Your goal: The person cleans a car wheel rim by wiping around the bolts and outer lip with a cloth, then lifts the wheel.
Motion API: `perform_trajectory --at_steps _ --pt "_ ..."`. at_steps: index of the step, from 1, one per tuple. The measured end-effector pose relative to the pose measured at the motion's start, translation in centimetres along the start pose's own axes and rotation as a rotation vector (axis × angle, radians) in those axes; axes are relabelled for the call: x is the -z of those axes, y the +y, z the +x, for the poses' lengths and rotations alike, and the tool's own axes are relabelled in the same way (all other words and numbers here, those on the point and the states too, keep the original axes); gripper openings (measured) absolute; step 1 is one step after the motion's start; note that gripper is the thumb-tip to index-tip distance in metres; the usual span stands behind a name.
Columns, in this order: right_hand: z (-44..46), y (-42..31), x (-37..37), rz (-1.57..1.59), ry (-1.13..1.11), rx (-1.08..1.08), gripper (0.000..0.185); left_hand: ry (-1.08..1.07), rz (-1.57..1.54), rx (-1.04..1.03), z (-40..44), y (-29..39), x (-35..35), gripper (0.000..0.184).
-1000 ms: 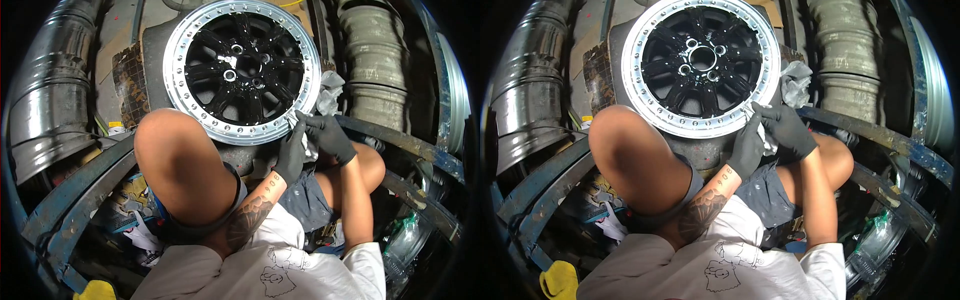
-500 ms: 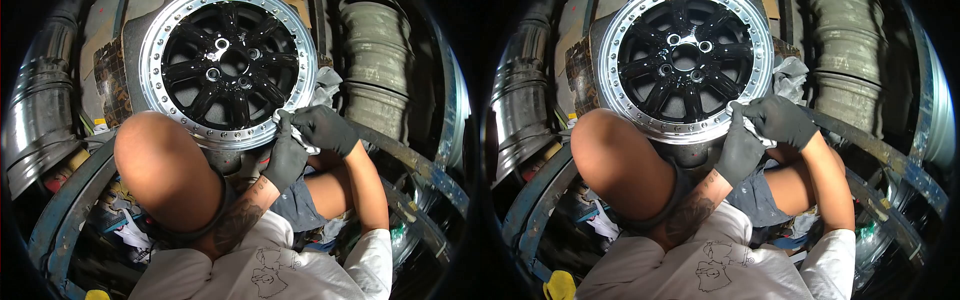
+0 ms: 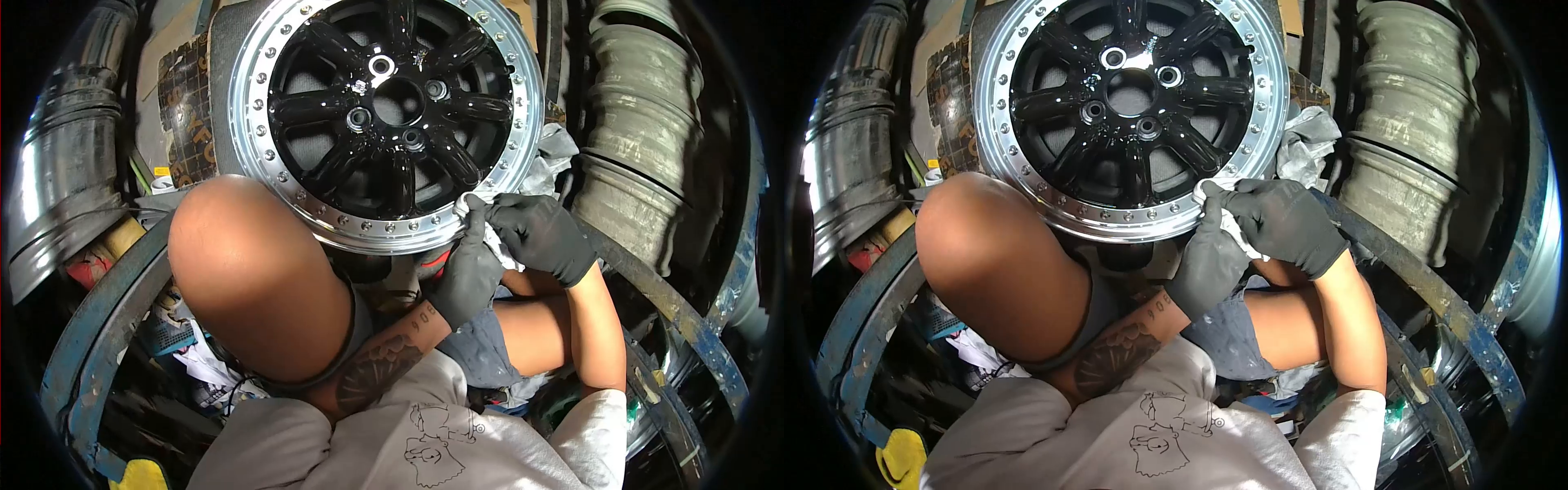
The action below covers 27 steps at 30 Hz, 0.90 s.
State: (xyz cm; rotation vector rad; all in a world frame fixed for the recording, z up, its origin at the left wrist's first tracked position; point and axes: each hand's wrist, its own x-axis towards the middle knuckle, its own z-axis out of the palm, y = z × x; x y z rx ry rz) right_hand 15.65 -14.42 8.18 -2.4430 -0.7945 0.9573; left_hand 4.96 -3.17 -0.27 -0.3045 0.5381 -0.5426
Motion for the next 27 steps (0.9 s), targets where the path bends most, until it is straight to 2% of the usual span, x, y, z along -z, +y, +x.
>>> perform_trajectory --at_steps 2,7,10,13,18,19,23,27 --pt "-0.1 -0.1 0.2 -0.062 0.017 0.021 0.042 -0.042 0.006 -0.017 -0.2 -0.1 -0.6 0.063" --pt "0.3 -0.4 0.7 -0.158 0.0 0.069 0.045 0.051 -0.003 0.007 0.0 -0.4 0.7 0.063" --pt "0.3 -0.2 0.4 -0.227 0.083 0.133 0.041 0.134 0.016 0.013 -0.1 -0.2 0.4 0.061" --pt "0.3 -0.5 0.8 -0.195 -0.027 0.057 0.038 0.207 0.086 -0.055 -0.4 -0.9 -0.7 0.057" --pt "0.4 0.4 0.6 -0.158 -0.005 0.109 0.051 0.314 0.144 -0.083 0.4 -0.9 -0.7 0.057" --pt "0.3 0.5 0.5 -0.159 0.008 0.115 0.053 0.289 0.012 -0.013 0.5 -0.7 -0.3 0.055" --pt "0.6 0.0 0.6 -0.182 -0.057 0.075 0.047 0.139 0.028 -0.097 -0.7 -0.6 -1.0 0.054" --pt "1.0 0.0 0.7 -0.205 -0.087 0.084 0.05 0.26 0.006 -0.03 0.1 -0.1 -0.3 0.056"
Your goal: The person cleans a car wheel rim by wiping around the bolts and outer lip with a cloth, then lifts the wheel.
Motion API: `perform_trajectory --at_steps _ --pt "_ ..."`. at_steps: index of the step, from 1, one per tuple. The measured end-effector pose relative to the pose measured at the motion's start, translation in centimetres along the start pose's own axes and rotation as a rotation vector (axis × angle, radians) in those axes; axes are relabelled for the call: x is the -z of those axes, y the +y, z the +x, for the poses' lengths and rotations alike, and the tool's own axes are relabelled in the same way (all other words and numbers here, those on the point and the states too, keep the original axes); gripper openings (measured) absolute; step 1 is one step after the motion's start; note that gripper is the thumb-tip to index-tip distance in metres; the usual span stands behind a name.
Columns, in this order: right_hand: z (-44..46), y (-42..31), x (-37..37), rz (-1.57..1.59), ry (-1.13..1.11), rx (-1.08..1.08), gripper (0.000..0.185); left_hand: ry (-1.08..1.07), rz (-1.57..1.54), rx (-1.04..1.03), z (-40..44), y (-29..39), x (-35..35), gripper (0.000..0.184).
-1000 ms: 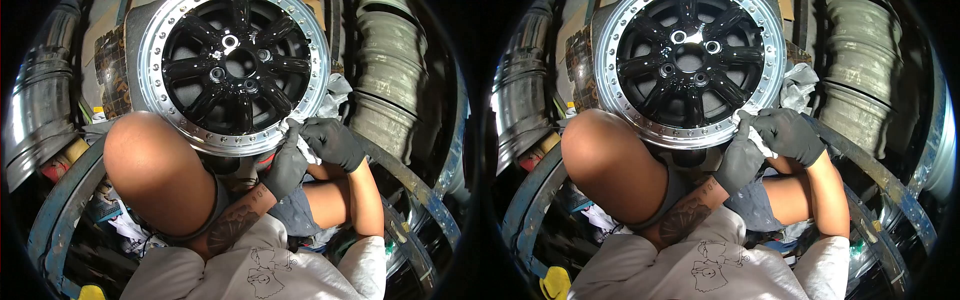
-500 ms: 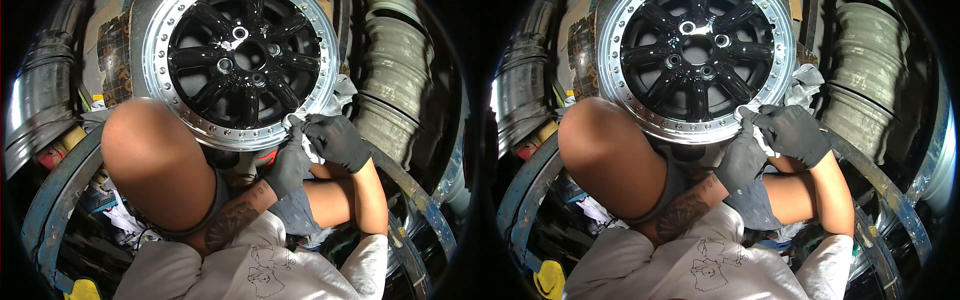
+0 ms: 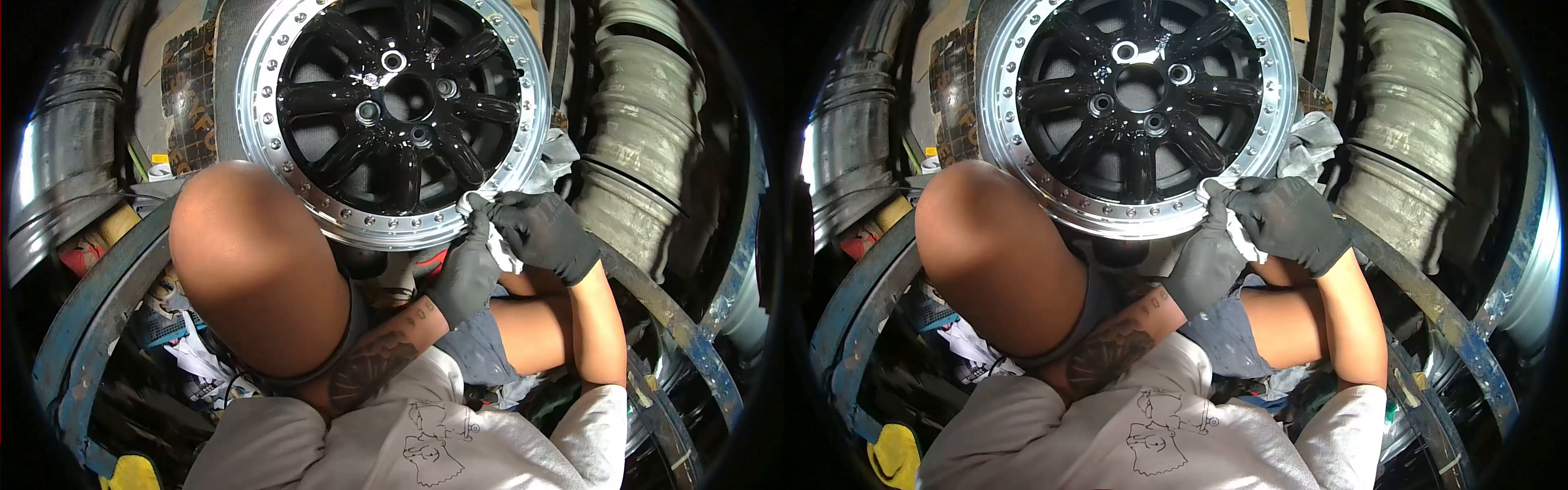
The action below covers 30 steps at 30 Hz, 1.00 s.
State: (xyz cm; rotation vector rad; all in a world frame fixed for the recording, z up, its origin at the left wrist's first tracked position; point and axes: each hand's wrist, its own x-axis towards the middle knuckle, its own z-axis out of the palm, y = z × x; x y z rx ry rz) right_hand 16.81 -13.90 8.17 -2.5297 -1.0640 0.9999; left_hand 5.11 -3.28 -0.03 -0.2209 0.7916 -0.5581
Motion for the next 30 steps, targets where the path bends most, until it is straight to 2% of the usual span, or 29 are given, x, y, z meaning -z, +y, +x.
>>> perform_trajectory --at_steps 2,4,6,7,9,10,12,14,17,19,21,25,27,29,30 --pt "0.0 -0.7 0.4 -0.027 0.008 0.006 0.05 0.049 -0.062 0.012 -0.4 -0.5 -0.2 0.055" --pt "-0.2 -0.6 0.9 -0.051 0.029 0.016 0.051 -0.454 -0.149 0.088 3.1 -1.4 6.2 0.054" --pt "-0.3 -0.6 0.7 -0.039 0.038 0.01 0.052 -0.446 -0.132 0.112 2.9 -1.0 6.4 0.053" --pt "-0.4 -0.3 0.6 -0.022 0.031 0.005 0.053 -0.195 -0.077 0.09 0.5 0.1 1.0 0.052" --pt "-0.4 -0.1 0.5 -0.02 0.038 0.017 0.055 -0.151 -0.082 0.084 -0.1 0.2 0.1 0.052" --pt "-0.4 -0.1 0.5 -0.034 0.055 0.033 0.056 -0.36 -0.135 0.099 1.5 -0.4 3.7 0.052" --pt "-0.9 0.0 0.4 -0.043 0.09 0.035 0.058 -0.403 -0.089 0.105 1.3 -0.2 2.9 0.052" --pt "-0.9 0.1 0.1 -0.029 0.127 0.023 0.058 -0.067 0.116 0.069 0.5 0.0 1.4 0.052" --pt "-1.0 0.0 -0.1 -0.012 0.079 -0.039 0.058 -0.041 0.474 -0.044 0.0 0.4 0.9 0.053" --pt "-1.3 0.3 -0.1 -0.009 0.086 -0.024 0.057 -0.004 0.445 -0.041 -0.2 -0.2 0.9 0.054" --pt "-1.2 0.0 -0.2 0.014 0.135 -0.014 0.056 0.04 0.172 0.013 0.2 -0.1 0.8 0.054" --pt "-1.4 -0.4 -1.4 0.057 0.151 -0.06 0.054 -0.061 -0.005 -0.035 -0.2 0.1 -0.3 0.053" --pt "-1.5 -1.8 -1.5 0.054 0.156 -0.127 0.051 0.033 0.776 -0.191 -2.6 1.0 -1.3 0.053" --pt "-2.0 -2.8 -2.0 0.07 0.193 -0.184 0.047 0.039 0.84 -0.182 -3.5 1.1 -1.7 0.054" --pt "-2.3 -3.0 -2.7 0.085 0.229 -0.204 0.044 -0.003 0.514 -0.096 -2.9 1.1 -1.5 0.054"
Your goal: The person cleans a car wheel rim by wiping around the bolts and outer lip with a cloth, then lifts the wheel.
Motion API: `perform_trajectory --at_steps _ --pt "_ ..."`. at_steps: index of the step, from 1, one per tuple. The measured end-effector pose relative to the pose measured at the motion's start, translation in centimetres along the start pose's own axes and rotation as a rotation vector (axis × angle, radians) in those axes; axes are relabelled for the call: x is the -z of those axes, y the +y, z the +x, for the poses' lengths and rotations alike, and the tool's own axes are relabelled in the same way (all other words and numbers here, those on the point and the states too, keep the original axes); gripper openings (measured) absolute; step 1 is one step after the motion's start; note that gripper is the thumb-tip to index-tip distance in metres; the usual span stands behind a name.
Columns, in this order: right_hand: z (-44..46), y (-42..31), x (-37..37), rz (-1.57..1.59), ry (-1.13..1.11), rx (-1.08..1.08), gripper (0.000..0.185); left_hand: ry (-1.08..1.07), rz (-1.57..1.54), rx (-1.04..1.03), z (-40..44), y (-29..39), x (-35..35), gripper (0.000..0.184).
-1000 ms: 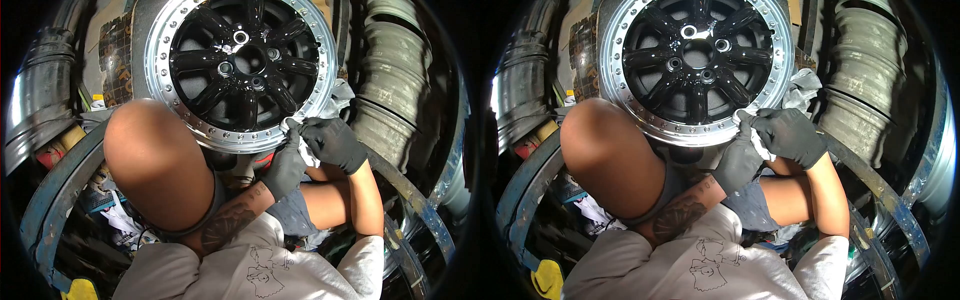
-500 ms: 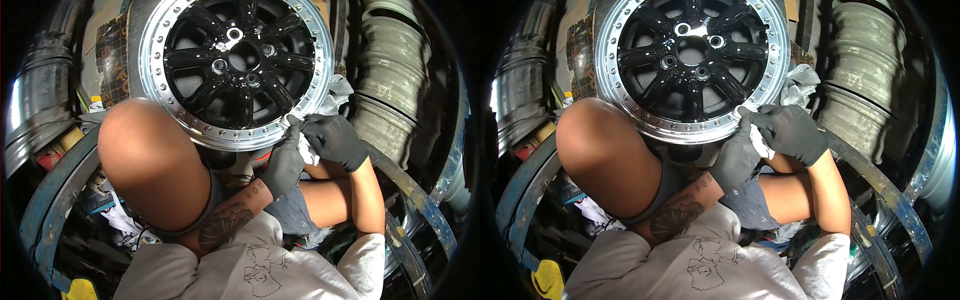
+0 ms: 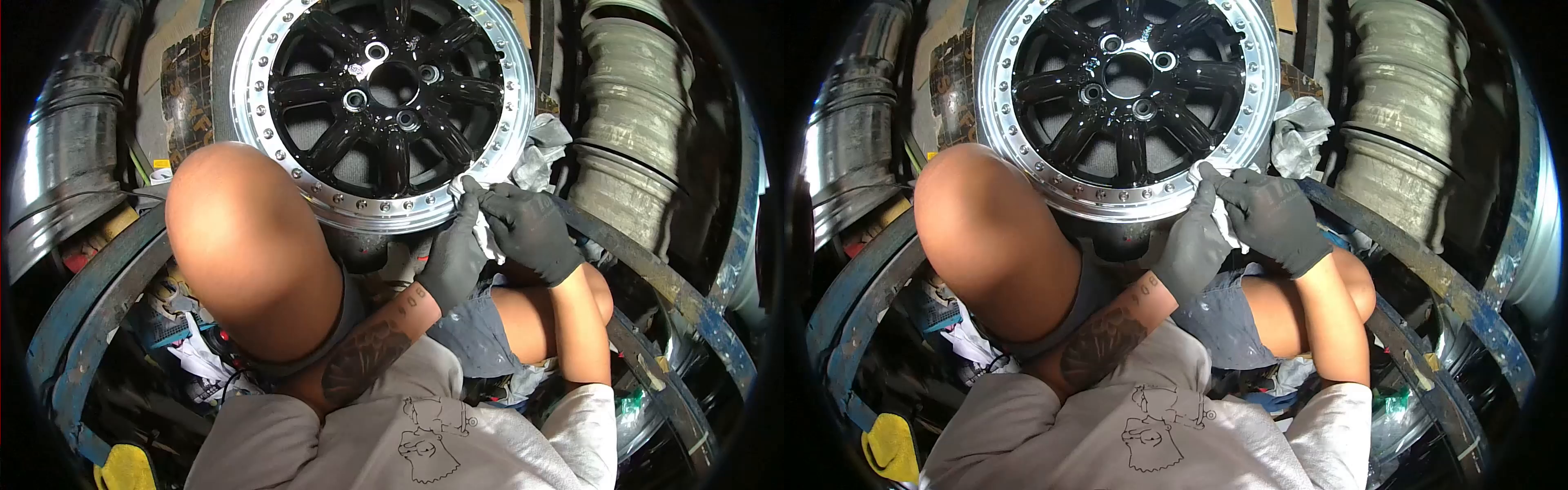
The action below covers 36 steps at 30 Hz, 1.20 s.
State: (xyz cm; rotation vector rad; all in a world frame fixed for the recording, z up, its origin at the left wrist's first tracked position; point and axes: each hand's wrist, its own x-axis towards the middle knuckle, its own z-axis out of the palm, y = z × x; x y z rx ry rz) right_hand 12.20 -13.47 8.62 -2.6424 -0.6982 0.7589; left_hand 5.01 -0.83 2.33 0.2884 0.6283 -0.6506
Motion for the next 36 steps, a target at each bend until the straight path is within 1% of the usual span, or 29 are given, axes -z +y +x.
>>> perform_trajectory --at_steps 1,2,5,6,8,11,14,15,16,18,19,21,23,25,26,29,30,33,36 --pt "-0.3 0.0 -0.6 0.015 0.037 -0.018 0.042 -0.047 -0.327 0.074 0.3 -0.2 0.3 0.054" --pt "-0.7 -0.1 -0.9 0.008 0.044 -0.051 0.037 -0.126 -0.297 0.06 0.2 -0.4 0.7 0.066" --pt "-1.6 -1.3 -1.7 0.06 0.148 -0.124 0.026 -0.137 -0.281 0.113 -1.1 0.4 0.0 0.067" --pt "-1.9 -1.4 -2.2 0.104 0.175 -0.129 0.027 -0.054 -0.249 0.099 -1.0 0.0 -0.1 0.066" --pt "-2.5 -1.3 -3.4 0.192 0.23 -0.135 0.029 -0.033 -0.141 0.023 -0.8 -0.8 0.8 0.065" --pt "-3.2 -2.9 -4.9 0.321 0.262 -0.307 0.032 0.041 -0.021 -0.046 -1.3 -0.4 0.9 0.06" --pt "-3.4 -3.2 -6.8 0.317 0.404 -0.266 0.037 0.088 0.11 -0.072 -1.4 -0.4 1.5 0.058" --pt "-3.2 -3.5 -7.0 0.313 0.444 -0.258 0.038 0.086 0.114 -0.1 -1.5 -0.5 1.5 0.058" --pt "-3.2 -3.9 -7.0 0.29 0.447 -0.286 0.034 0.085 0.117 -0.126 -1.7 -0.6 1.5 0.058" --pt "-3.1 -4.5 -6.2 0.273 0.378 -0.332 0.032 0.055 0.154 -0.216 -1.8 -0.6 1.4 0.058" --pt "-3.1 -4.8 -5.9 0.264 0.344 -0.355 0.031 0.039 0.143 -0.214 -2.0 -0.5 1.4 0.058" --pt "-3.0 -5.3 -6.3 0.246 0.418 -0.36 0.029 0.01 0.122 -0.211 -2.2 -0.2 1.3 0.058" --pt "-2.8 -5.2 -7.6 0.218 0.508 -0.348 0.026 0.009 0.18 -0.279 -2.6 -0.5 1.4 0.057" --pt "-2.9 -5.5 -7.6 0.259 0.478 -0.389 0.026 0.059 0.091 -0.138 -1.9 -0.2 1.6 0.055" --pt "-3.0 -5.5 -7.5 0.278 0.462 -0.407 0.026 0.077 0.068 -0.159 -1.7 -0.6 1.7 0.053" --pt "-3.0 -5.3 -7.6 0.277 0.449 -0.383 0.026 0.02 0.072 -0.166 -1.2 -1.1 3.1 0.054" --pt "-3.0 -5.5 -7.8 0.276 0.46 -0.403 0.026 -0.006 0.221 -0.219 -1.4 -0.8 3.3 0.052" --pt "-3.1 -5.9 -8.3 0.256 0.498 -0.448 0.026 0.036 0.171 -0.142 -1.4 -0.6 3.1 0.051" --pt "-2.9 -6.0 -8.8 0.233 0.527 -0.453 0.027 0.061 0.192 -0.123 -1.4 -0.4 2.6 0.051"
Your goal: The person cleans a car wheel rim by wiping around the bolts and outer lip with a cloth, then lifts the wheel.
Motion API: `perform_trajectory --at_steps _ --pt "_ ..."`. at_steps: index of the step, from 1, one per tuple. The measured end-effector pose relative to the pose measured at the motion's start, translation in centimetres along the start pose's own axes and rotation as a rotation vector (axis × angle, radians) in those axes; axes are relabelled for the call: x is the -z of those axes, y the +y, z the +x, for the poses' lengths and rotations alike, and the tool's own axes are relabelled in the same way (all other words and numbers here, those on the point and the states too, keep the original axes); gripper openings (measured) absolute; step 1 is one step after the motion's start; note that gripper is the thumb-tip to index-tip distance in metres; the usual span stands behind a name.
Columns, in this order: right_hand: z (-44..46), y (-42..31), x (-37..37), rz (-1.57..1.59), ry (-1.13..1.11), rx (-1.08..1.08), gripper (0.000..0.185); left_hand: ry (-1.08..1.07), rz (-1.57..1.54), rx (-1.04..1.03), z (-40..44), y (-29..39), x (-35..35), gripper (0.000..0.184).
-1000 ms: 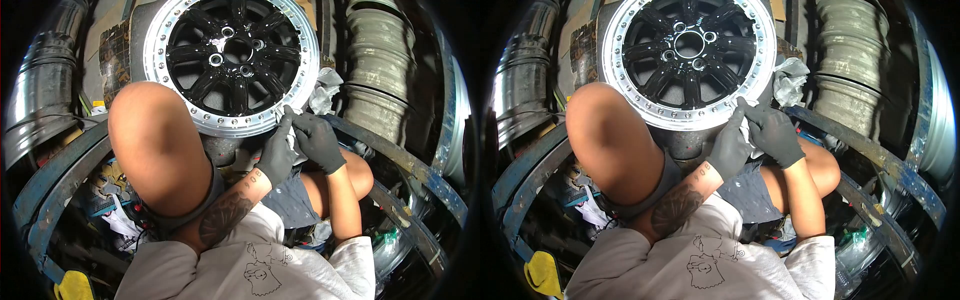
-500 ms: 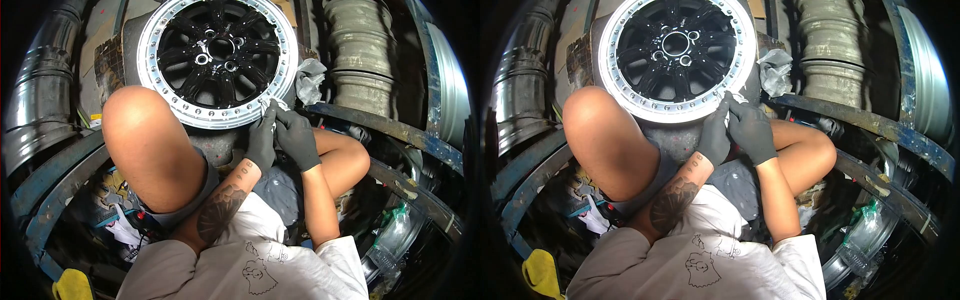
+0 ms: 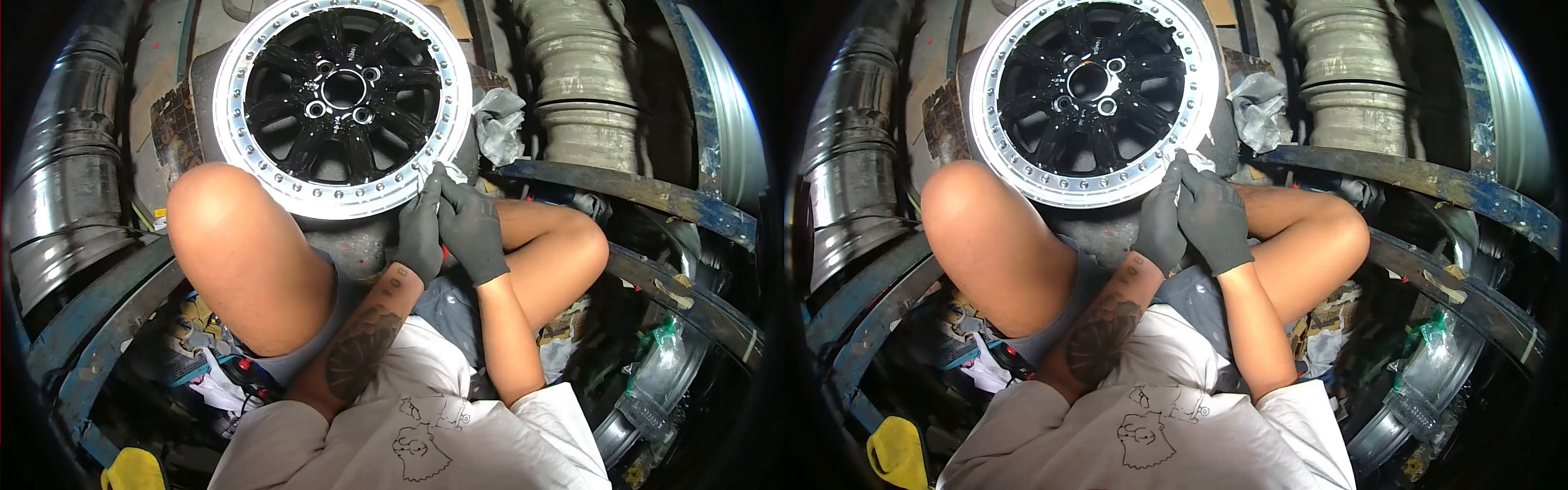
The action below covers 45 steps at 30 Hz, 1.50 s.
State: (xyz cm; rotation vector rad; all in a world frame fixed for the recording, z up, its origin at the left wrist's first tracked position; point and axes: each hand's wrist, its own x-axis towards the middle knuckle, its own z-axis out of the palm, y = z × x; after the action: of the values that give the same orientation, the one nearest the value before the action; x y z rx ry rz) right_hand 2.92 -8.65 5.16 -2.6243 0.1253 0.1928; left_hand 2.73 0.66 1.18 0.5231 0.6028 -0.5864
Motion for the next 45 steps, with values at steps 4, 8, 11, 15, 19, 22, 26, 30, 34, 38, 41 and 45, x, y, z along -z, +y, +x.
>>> perform_trajectory --at_steps 4,8,11,15,19,22,26,30,34,38,41,45 --pt "0.4 0.8 0.5 0.026 -0.092 0.0 0.032 -0.031 0.138 -0.149 -0.2 -0.6 -0.5 0.057" --pt "0.4 -0.2 0.8 0.035 -0.054 -0.058 0.037 -0.038 0.168 -0.128 -1.3 0.8 -1.9 0.058" --pt "0.5 -0.1 1.0 0.025 -0.05 -0.028 0.033 -0.092 0.197 -0.168 -0.7 -0.1 -0.7 0.056" --pt "0.9 0.3 1.1 0.034 -0.052 0.015 0.029 -0.123 0.191 -0.184 -0.5 -0.3 -0.6 0.058" --pt "0.8 0.3 1.2 0.015 -0.045 0.029 0.028 -0.079 0.118 -0.171 -0.2 -0.6 -1.0 0.061" --pt "1.6 0.2 1.2 0.042 -0.071 0.031 0.029 -0.107 0.124 -0.136 -0.2 -0.4 -0.9 0.062" --pt "1.0 0.6 1.1 0.047 -0.069 0.033 0.032 -0.053 0.112 -0.119 -1.3 -0.1 -2.7 0.062" --pt "0.9 0.2 1.5 0.033 -0.105 0.01 0.034 -0.124 0.203 -0.094 -0.6 0.1 -1.0 0.063" --pt "0.9 0.6 1.3 0.027 -0.098 0.014 0.035 -0.044 0.147 -0.173 0.2 -1.2 -0.9 0.061" --pt "0.4 0.3 1.3 0.081 -0.077 -0.005 0.036 -0.117 0.247 -0.075 -1.7 1.0 -1.6 0.062" --pt "0.6 0.1 1.4 0.076 -0.101 -0.027 0.036 -0.103 0.327 -0.213 -0.7 0.0 -1.0 0.063" --pt "0.3 -0.2 1.0 0.084 -0.031 -0.055 0.034 -0.117 0.339 -0.295 -0.5 -0.6 -0.5 0.062"
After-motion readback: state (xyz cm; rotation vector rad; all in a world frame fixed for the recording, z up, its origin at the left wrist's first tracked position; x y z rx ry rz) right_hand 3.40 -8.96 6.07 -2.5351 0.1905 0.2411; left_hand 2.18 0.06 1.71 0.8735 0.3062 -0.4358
